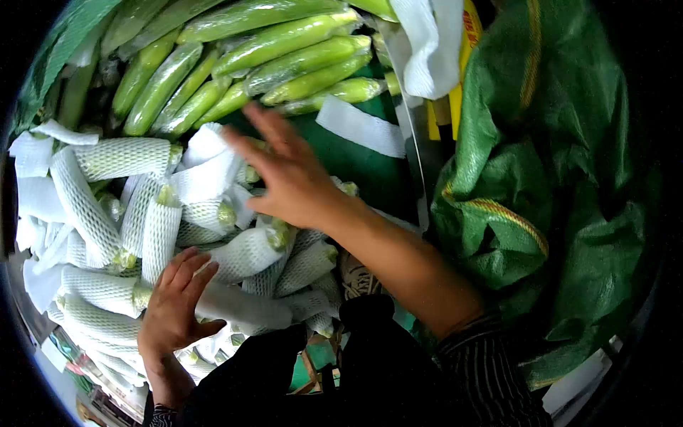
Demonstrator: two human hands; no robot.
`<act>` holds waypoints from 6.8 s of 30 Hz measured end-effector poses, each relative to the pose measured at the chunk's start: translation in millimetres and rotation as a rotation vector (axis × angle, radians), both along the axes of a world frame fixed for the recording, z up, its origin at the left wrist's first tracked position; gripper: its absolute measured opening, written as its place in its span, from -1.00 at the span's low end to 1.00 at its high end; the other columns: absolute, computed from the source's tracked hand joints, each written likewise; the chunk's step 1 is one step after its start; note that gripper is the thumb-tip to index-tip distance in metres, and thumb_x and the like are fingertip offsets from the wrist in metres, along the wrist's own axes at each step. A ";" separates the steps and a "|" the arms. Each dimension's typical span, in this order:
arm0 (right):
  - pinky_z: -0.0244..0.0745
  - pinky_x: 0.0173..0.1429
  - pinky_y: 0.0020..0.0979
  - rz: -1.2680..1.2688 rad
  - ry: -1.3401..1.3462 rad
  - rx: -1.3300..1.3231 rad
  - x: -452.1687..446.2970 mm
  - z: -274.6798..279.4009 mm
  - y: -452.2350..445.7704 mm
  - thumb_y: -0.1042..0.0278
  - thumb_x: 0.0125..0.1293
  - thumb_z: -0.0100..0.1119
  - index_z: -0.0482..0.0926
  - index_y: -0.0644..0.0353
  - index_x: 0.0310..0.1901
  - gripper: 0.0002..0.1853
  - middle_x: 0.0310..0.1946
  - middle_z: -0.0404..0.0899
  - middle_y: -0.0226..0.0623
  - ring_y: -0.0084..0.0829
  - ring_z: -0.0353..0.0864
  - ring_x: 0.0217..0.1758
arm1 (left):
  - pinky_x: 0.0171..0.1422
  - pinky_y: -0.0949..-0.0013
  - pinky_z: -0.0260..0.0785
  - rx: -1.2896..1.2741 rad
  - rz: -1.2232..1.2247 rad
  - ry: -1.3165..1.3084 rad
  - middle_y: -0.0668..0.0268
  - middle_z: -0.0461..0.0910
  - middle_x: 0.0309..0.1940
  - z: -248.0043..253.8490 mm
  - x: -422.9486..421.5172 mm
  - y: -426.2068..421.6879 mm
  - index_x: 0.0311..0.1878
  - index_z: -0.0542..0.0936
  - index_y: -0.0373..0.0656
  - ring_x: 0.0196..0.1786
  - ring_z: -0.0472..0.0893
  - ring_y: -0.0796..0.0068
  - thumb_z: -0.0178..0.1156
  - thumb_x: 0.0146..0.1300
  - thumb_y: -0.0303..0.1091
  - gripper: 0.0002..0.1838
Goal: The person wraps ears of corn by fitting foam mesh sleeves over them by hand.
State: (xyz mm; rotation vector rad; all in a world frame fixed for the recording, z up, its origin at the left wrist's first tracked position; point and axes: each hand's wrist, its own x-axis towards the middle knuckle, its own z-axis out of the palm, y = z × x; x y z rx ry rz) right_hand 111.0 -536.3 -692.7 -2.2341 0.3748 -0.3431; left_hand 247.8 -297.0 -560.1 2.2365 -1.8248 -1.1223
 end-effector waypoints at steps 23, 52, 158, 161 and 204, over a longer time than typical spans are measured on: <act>0.52 0.20 -0.19 -0.548 0.309 0.556 -126.3 -89.2 11.7 0.21 0.38 0.32 0.66 0.11 0.11 -0.67 0.14 0.55 -0.08 -0.10 0.57 0.15 | 0.48 0.20 0.35 0.315 -0.230 -0.158 0.09 0.50 0.39 -144.1 96.6 -144.1 0.50 0.37 -0.11 0.41 0.50 0.05 0.39 0.06 -0.36 -0.15; 0.40 0.25 -0.34 -0.542 -0.114 0.953 -86.2 12.3 25.5 0.21 0.60 0.06 0.43 0.24 0.35 -0.58 0.09 0.47 -0.14 -0.33 0.48 0.16 | 0.21 0.20 0.47 -0.336 0.367 0.623 0.09 0.56 0.02 -93.1 -62.0 -116.2 0.27 0.55 -0.19 0.13 0.59 0.14 0.49 0.09 -0.51 -0.38; 0.58 0.31 -0.26 -0.549 -0.603 1.681 -185.7 26.2 34.8 0.32 0.49 0.20 0.25 0.16 0.47 -0.41 0.28 0.50 -0.10 -0.26 0.60 0.26 | 0.72 0.01 -0.17 -0.350 0.416 0.985 0.03 0.15 0.60 -138.6 -177.2 -103.0 0.26 0.59 -0.13 0.68 0.00 -0.02 0.31 0.20 -0.56 -0.49; 0.56 0.34 -0.25 -0.661 -0.403 1.495 -198.5 -4.5 32.2 0.08 0.49 0.19 0.22 0.23 0.48 -0.33 0.26 0.53 -0.11 -0.27 0.58 0.31 | 0.71 0.14 -0.16 -0.185 0.584 1.281 0.11 0.10 0.63 -122.6 -171.9 -101.7 0.23 0.63 -0.17 0.70 -0.02 0.13 0.32 0.25 -0.50 -0.55; 0.42 0.24 -0.42 -0.438 -0.186 0.897 -141.4 -4.8 61.0 0.40 0.50 0.21 0.47 0.28 0.20 -0.68 0.05 0.49 -0.29 -0.48 0.48 0.13 | 0.49 0.21 0.27 0.036 0.911 1.889 0.17 0.41 0.41 -118.7 -117.4 -93.1 0.61 0.17 -0.15 0.39 0.44 0.32 0.06 0.40 -0.47 -0.29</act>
